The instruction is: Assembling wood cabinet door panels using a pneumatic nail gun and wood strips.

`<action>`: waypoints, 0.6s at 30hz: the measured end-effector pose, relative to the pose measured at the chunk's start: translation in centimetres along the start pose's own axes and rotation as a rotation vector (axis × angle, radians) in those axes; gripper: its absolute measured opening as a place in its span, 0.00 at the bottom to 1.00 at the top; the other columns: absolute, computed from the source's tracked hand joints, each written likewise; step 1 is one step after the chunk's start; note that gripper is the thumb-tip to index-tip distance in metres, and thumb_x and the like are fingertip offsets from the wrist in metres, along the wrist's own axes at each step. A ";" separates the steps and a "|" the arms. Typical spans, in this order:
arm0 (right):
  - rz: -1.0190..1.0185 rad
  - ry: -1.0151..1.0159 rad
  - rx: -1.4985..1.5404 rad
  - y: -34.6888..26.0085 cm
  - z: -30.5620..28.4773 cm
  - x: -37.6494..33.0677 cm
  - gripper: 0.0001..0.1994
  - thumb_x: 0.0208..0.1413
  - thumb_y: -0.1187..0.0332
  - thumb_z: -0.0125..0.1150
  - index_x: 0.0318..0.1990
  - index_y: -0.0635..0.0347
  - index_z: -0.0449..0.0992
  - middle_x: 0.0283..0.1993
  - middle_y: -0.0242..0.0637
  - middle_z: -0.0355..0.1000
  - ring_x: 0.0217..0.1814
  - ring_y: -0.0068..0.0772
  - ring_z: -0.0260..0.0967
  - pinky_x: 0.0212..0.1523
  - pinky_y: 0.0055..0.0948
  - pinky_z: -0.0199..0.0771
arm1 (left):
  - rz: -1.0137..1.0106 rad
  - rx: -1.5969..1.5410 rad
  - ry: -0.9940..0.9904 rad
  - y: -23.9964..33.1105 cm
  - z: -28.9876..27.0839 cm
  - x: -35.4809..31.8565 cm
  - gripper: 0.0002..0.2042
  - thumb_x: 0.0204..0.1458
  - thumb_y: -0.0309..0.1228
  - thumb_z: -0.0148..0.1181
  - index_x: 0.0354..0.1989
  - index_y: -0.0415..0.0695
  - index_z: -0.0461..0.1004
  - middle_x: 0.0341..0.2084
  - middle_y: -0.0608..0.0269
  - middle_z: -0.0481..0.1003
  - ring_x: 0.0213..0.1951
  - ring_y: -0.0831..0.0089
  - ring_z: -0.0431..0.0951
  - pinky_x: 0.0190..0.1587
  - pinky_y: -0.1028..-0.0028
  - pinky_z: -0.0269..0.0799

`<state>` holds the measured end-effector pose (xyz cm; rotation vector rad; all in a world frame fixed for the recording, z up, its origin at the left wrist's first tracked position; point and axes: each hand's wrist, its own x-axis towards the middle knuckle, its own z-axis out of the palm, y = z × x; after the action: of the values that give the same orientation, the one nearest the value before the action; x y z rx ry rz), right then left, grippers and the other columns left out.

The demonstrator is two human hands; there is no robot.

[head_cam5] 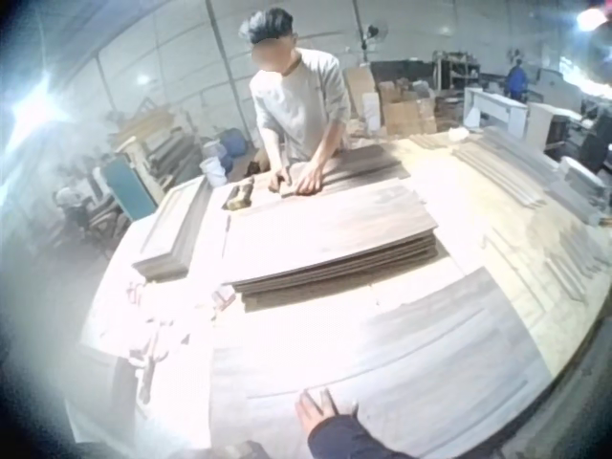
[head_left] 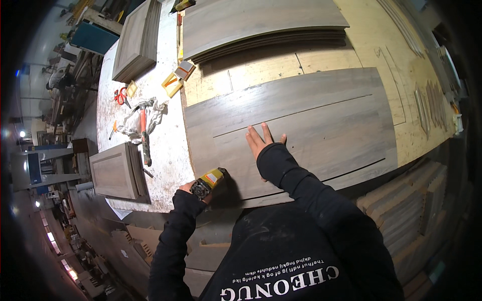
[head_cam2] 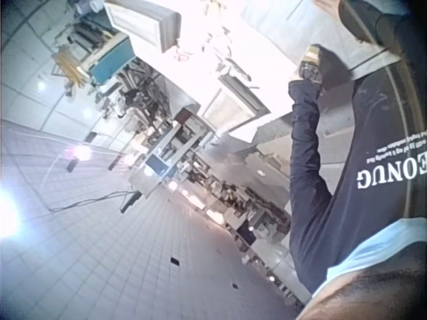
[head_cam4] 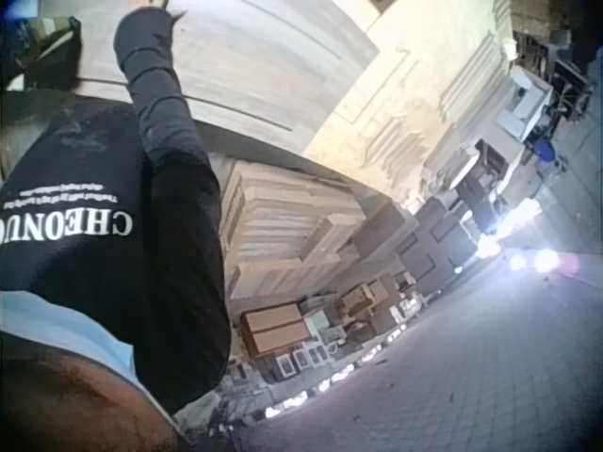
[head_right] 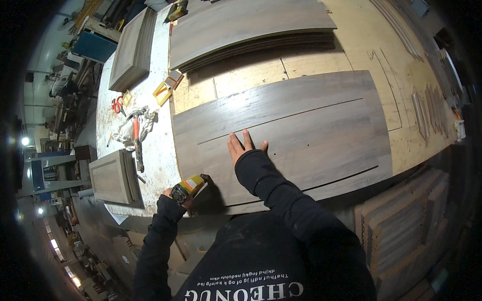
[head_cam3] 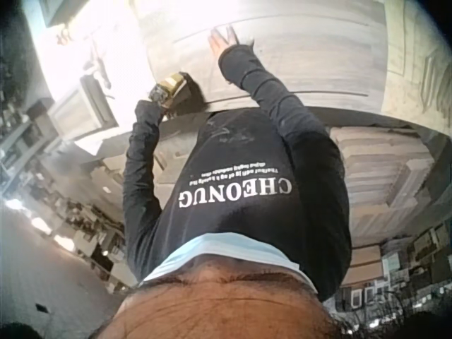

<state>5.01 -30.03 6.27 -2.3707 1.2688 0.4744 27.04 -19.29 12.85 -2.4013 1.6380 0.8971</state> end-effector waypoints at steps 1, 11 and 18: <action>0.000 0.008 -0.001 0.0 0.0 0.0 0.28 0.53 0.67 0.43 0.62 0.51 0.43 0.67 0.29 0.28 0.68 0.47 0.26 0.49 0.70 0.48 | 0.002 0.002 0.007 0.1 -0.1 0.0 0.16 0.33 0.41 0.60 0.30 0.44 0.74 0.21 0.52 0.74 0.28 0.56 0.75 0.31 0.65 0.72; -0.002 -0.047 0.032 -0.1 -0.4 -0.4 0.43 0.38 0.62 0.57 0.62 0.53 0.40 0.67 0.31 0.26 0.68 0.49 0.23 0.51 0.67 0.49 | 0.165 -0.298 0.074 0.2 -2.5 2.6 0.17 0.36 0.37 0.60 0.36 0.41 0.73 0.27 0.57 0.76 0.33 0.66 0.77 0.35 0.72 0.71; 0.008 0.097 0.022 0.2 0.7 -0.4 0.25 0.53 0.69 0.42 0.61 0.50 0.49 0.67 0.30 0.33 0.68 0.44 0.29 0.47 0.71 0.49 | 0.069 -0.327 0.005 2.7 -4.2 4.4 0.16 0.38 0.35 0.61 0.37 0.40 0.73 0.27 0.60 0.75 0.30 0.71 0.76 0.34 0.74 0.70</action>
<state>4.57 -29.54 5.80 -2.3963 1.3197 0.3497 27.51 -25.66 14.64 -2.5622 1.7002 1.2606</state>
